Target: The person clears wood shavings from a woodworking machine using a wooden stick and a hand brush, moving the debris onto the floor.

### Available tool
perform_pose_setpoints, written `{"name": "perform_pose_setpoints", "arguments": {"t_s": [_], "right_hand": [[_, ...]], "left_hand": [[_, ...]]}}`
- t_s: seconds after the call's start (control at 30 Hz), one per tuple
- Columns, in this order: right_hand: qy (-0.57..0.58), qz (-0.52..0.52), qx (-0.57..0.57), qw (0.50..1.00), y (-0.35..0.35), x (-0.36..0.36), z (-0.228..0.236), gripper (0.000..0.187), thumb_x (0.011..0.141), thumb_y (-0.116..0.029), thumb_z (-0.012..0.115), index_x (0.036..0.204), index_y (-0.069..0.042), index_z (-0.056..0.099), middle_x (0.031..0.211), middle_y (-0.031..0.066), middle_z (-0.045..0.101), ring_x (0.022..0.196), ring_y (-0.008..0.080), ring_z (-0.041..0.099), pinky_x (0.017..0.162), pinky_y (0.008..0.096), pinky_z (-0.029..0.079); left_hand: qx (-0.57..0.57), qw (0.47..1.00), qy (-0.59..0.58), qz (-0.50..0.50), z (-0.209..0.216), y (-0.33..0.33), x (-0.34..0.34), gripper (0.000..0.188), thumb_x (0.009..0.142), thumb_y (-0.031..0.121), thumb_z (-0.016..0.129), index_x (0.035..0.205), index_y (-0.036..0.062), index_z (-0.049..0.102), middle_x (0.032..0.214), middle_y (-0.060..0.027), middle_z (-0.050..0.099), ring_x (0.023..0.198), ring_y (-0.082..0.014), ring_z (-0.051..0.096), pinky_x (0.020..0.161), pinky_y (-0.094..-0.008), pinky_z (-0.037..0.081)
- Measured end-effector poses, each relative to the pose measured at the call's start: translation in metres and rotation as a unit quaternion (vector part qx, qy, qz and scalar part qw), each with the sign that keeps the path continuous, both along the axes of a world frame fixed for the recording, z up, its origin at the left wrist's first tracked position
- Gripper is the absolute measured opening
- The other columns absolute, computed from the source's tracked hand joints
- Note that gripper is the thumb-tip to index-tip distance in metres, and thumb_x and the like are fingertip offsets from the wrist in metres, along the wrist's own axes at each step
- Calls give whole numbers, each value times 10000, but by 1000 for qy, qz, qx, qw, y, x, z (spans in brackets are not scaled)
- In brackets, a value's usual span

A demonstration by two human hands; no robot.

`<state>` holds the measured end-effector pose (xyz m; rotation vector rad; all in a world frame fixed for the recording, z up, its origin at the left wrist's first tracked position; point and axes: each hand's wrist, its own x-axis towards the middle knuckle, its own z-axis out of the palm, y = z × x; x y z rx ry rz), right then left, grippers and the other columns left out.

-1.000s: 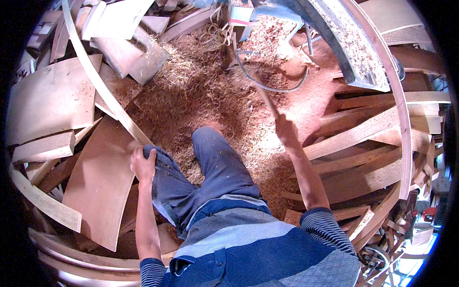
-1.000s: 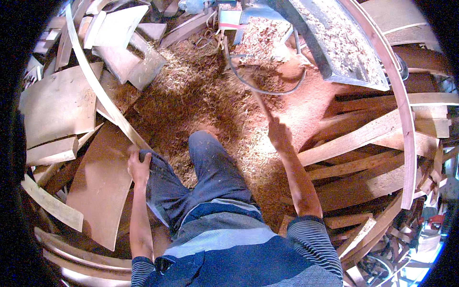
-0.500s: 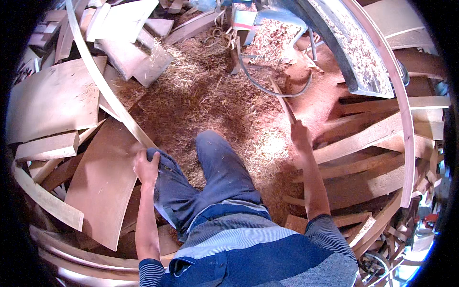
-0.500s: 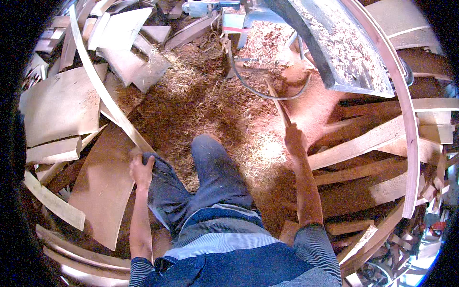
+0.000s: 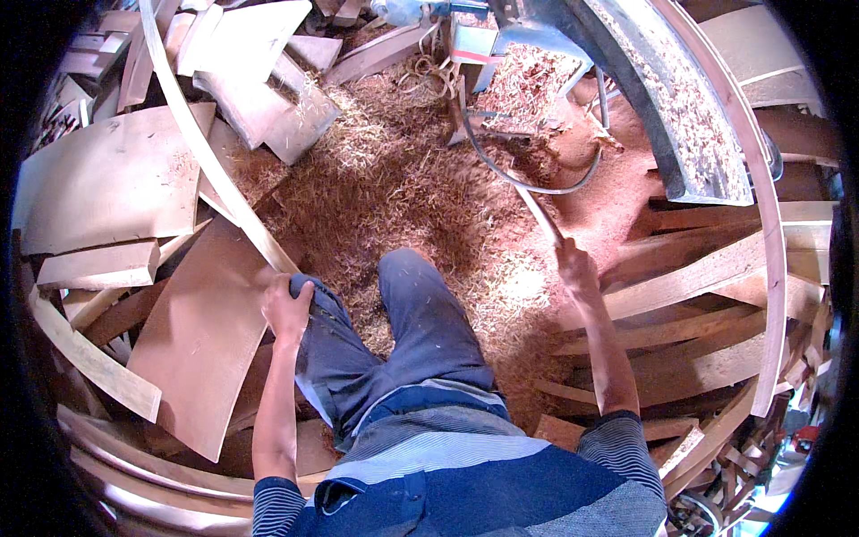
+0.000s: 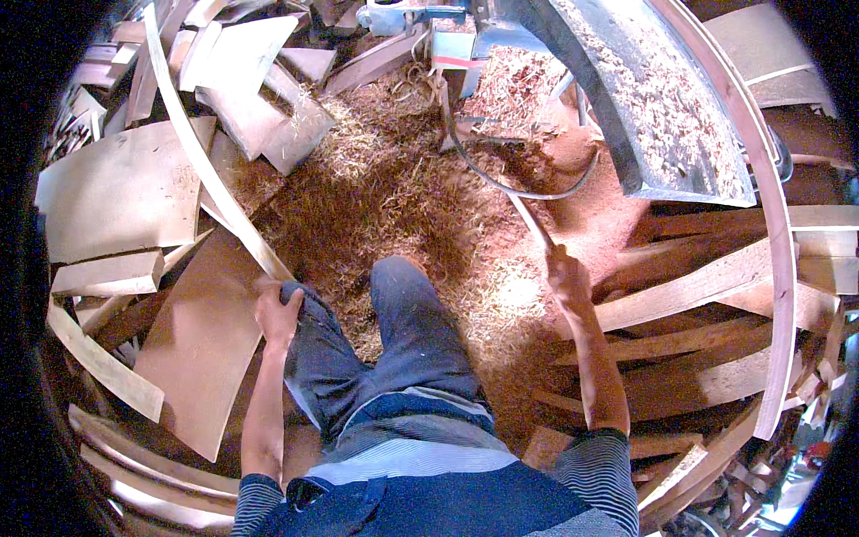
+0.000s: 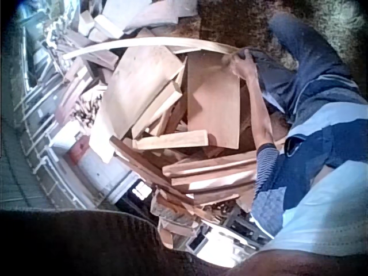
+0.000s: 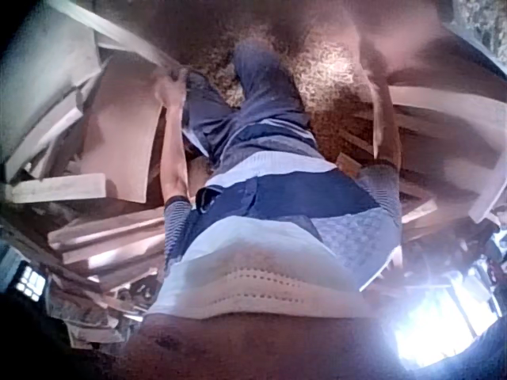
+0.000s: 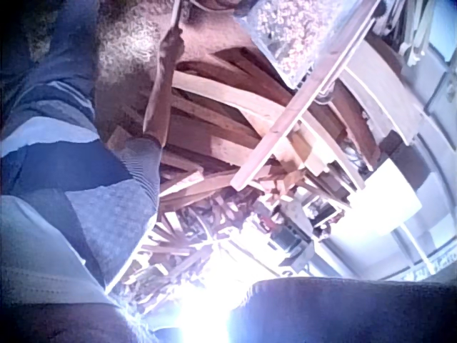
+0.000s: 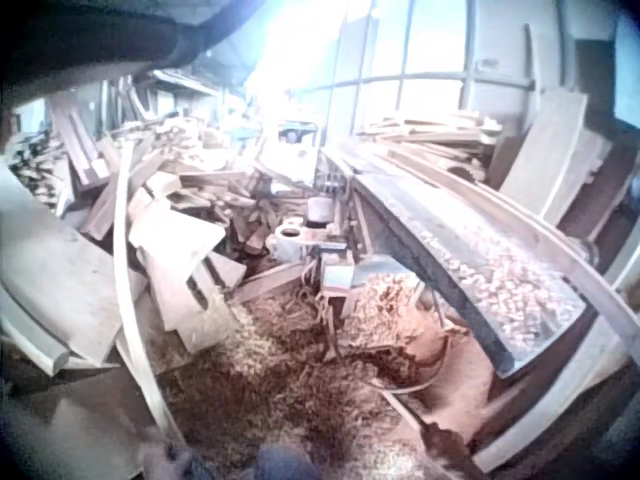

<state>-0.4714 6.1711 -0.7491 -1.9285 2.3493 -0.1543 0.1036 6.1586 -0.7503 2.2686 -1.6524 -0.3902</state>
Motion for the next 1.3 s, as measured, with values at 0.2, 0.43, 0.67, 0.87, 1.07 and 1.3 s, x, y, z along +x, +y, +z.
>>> {"name": "perform_pose_setpoints", "arguments": {"t_s": [0.2,0.43,0.67,0.87,1.07,1.3], "right_hand": [[-27,-64,18,997,-74,-16,-46,282,995,-296,495,1057,-48,614,827,294,675,823,488,668,715,608,526],[59,124,-180,974,-123,29,-75,273,972,-199,528,1105,36,567,998,309,667,836,427,701,668,553,573],[48,29,22,998,33,-39,26,297,1011,-348,522,933,-63,494,621,212,631,627,387,684,527,551,531],[39,-53,-2,998,-6,-25,-13,232,1004,-294,533,967,-65,537,663,235,622,620,451,650,537,564,513],[27,57,6,998,-79,2,-105,225,996,-230,521,1053,-20,577,913,244,617,635,403,650,530,499,537],[19,36,-14,999,40,38,-31,259,1010,-300,532,978,-43,537,615,171,627,518,374,648,392,474,482]], "left_hand": [[-24,999,-21,-32,-11,-9,-4,437,800,355,765,1086,32,691,1051,-206,696,1008,-392,647,898,-471,497],[-23,1000,-2,-7,-10,-7,-1,438,803,338,762,1088,20,662,1102,-176,670,1067,-364,617,949,-457,469],[-17,999,24,-40,-14,-12,0,396,808,335,743,1035,20,663,1054,-169,668,1026,-376,623,913,-465,481],[-23,998,-8,-58,-27,-17,1,386,803,330,754,1025,26,666,1051,-173,662,1043,-378,616,916,-471,477],[-42,998,8,-39,-27,-15,5,399,802,336,762,1050,37,669,1069,-166,666,1052,-377,614,926,-473,475],[-17,999,40,-16,-19,-11,1,402,797,313,772,1068,37,666,1072,-163,674,1046,-381,615,932,-471,474]]}}
